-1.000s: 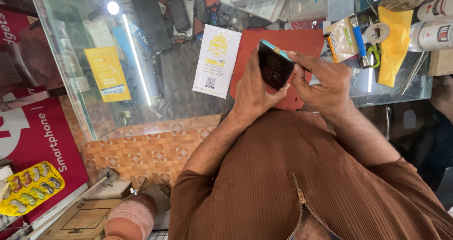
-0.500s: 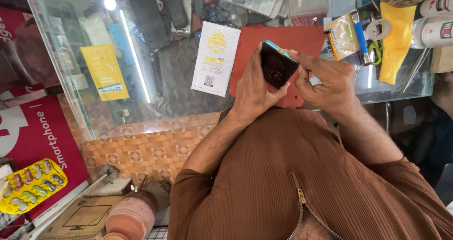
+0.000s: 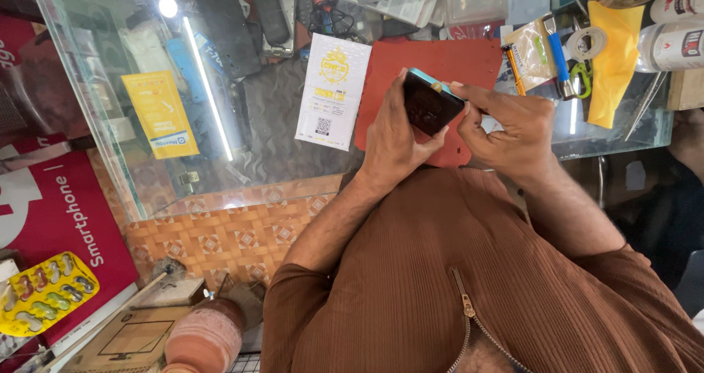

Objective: The person disassembles a smartphone by prying open the back cover and removing the battery. They then use a screwdriver to unscrew internal components and wipe the device with a cloth. The person reassembles the phone by placing the back cover back on and securing it.

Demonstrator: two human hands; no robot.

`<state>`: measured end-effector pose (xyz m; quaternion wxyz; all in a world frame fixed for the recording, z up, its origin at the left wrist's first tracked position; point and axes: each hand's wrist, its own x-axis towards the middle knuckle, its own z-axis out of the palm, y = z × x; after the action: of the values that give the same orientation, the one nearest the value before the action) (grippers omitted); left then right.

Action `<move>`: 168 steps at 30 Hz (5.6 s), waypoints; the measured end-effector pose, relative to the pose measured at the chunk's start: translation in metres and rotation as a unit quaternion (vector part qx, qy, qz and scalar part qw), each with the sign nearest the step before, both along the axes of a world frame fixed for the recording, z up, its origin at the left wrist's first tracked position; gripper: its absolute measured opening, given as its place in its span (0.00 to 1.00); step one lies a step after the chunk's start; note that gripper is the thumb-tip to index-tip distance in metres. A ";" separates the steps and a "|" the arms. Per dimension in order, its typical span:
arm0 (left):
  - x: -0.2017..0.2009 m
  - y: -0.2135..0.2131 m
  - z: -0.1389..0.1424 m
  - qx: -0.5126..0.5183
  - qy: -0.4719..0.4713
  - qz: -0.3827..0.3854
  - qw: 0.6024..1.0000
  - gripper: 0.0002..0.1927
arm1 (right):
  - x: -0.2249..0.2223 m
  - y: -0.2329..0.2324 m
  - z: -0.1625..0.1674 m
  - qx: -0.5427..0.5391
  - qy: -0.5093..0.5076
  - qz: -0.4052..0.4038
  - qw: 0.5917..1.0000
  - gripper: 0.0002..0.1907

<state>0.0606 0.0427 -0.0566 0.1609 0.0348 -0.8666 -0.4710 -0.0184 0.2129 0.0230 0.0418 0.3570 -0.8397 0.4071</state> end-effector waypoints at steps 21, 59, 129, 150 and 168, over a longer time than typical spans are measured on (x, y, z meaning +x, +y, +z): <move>-0.005 -0.020 0.013 -0.187 0.075 -0.057 0.978 0.47 | -0.021 0.005 0.057 0.127 -0.157 0.086 0.976 0.22; -0.058 -0.016 0.010 -0.183 0.125 -0.035 0.975 0.39 | -0.004 0.040 -0.021 -0.116 -0.246 -0.048 0.961 0.15; -0.044 -0.019 0.012 0.223 -0.093 0.061 0.968 0.46 | 0.001 -0.006 -0.079 -0.036 -0.391 -0.056 0.918 0.06; -0.050 -0.017 -0.008 0.279 -0.026 0.031 0.959 0.48 | -0.007 -0.014 -0.072 -0.003 -0.287 -0.047 0.957 0.06; -0.048 -0.020 -0.006 0.373 -0.001 -0.053 0.926 0.48 | -0.016 -0.011 -0.062 0.017 -0.284 -0.028 0.958 0.08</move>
<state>0.0127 0.0232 -0.0626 0.1099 0.0465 -0.6294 -0.7678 -0.0344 0.2023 -0.0391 -0.1929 0.2042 -0.8333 0.4762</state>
